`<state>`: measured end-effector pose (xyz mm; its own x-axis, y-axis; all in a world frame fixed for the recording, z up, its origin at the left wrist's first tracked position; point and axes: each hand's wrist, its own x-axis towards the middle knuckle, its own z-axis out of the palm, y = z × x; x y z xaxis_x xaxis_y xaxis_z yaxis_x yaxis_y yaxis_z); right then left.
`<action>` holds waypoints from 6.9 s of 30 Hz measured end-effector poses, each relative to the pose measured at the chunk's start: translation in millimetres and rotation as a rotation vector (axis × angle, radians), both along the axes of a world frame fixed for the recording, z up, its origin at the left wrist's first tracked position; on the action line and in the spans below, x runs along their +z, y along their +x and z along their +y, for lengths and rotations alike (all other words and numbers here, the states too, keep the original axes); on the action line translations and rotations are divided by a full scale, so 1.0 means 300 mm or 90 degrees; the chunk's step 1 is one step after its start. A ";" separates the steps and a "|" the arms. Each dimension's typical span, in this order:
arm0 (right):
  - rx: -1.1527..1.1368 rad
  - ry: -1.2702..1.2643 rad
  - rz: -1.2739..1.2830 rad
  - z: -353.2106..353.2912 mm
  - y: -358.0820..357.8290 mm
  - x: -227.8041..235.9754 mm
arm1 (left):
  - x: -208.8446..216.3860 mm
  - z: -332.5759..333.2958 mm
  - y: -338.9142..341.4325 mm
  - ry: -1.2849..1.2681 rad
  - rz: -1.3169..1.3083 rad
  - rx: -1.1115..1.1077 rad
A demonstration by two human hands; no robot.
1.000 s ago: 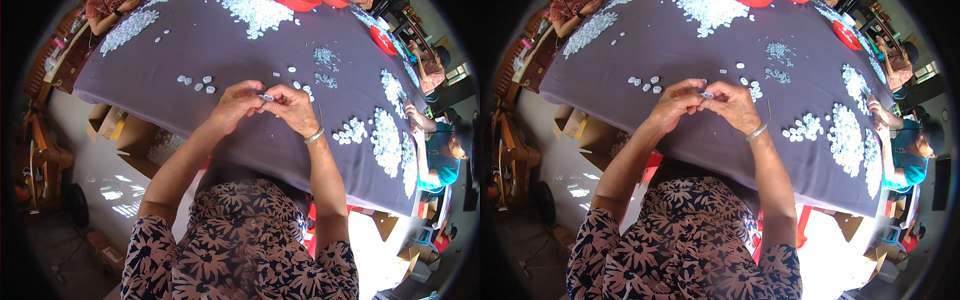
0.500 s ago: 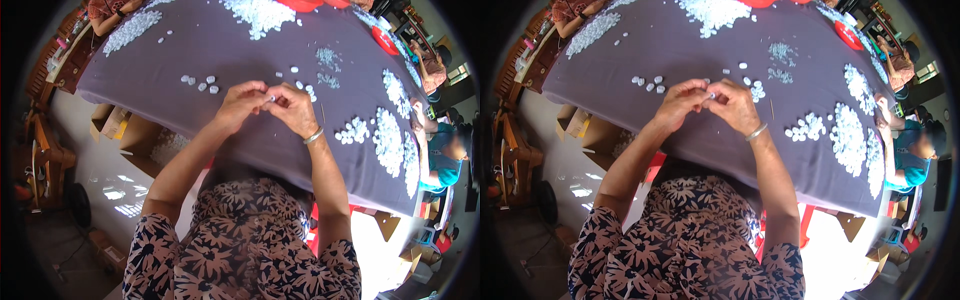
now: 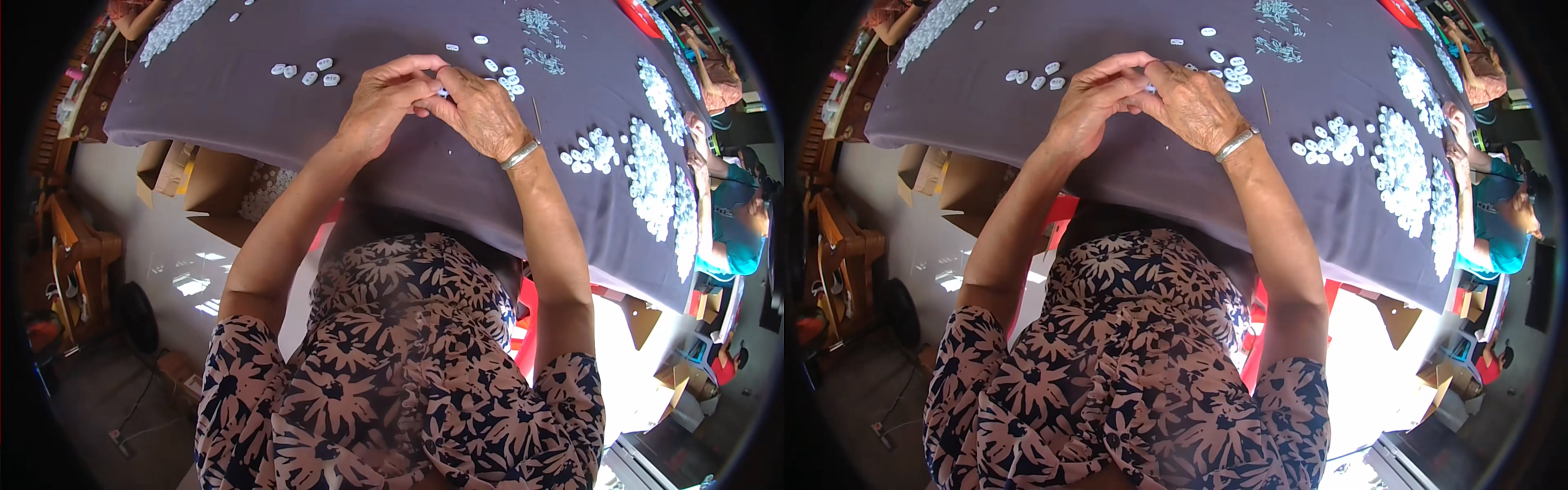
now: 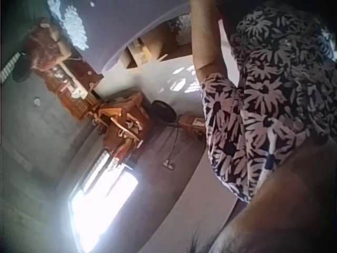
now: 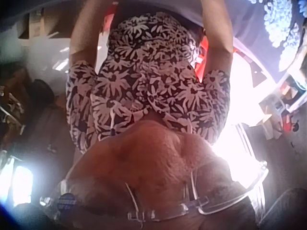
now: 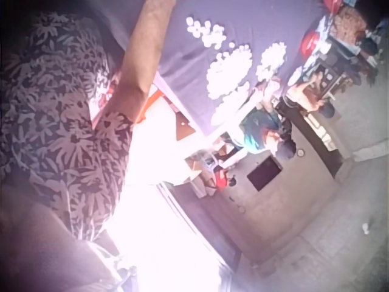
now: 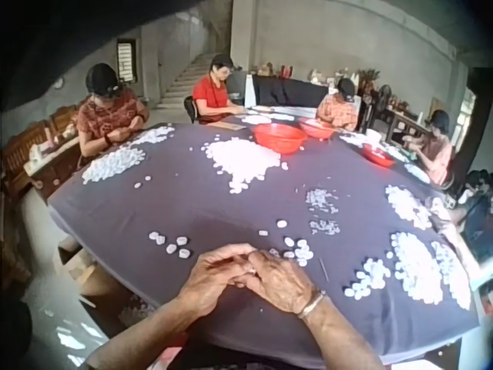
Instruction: The person assembles plastic fasteners by inserting pins into plastic components by hand and arranges the completed pieces in rows on the table.
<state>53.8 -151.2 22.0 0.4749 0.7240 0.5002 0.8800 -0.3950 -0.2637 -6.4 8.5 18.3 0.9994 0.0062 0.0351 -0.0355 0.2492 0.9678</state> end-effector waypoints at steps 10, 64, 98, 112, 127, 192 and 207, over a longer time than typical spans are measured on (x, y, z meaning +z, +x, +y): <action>-0.027 -0.025 0.005 0.006 -0.018 -0.011 | 0.012 -0.041 -0.022 -0.019 0.012 0.075; -0.102 0.070 0.242 -0.059 0.069 -0.012 | -0.015 0.018 0.026 0.387 -0.163 0.242; 0.010 0.106 0.189 0.028 0.029 -0.058 | -0.078 0.040 0.059 0.352 -0.259 0.259; -0.006 0.255 0.451 0.000 0.043 -0.039 | -0.053 0.011 0.033 0.287 -0.133 0.115; 0.342 0.414 0.921 -0.038 0.052 -0.016 | -0.018 0.032 0.032 -0.231 0.030 -0.218; -0.094 0.142 0.413 -0.118 0.111 -0.018 | -0.026 0.026 0.037 0.212 -0.105 0.151; -0.379 0.296 0.144 -0.178 0.187 -0.044 | -0.045 0.054 0.053 0.167 -0.106 0.240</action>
<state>110.0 -204.6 8.9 0.8436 0.0561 0.5341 0.4604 -0.5876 -0.6654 9.5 24.8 4.9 0.9101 0.3359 0.2427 -0.2358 -0.0619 0.9698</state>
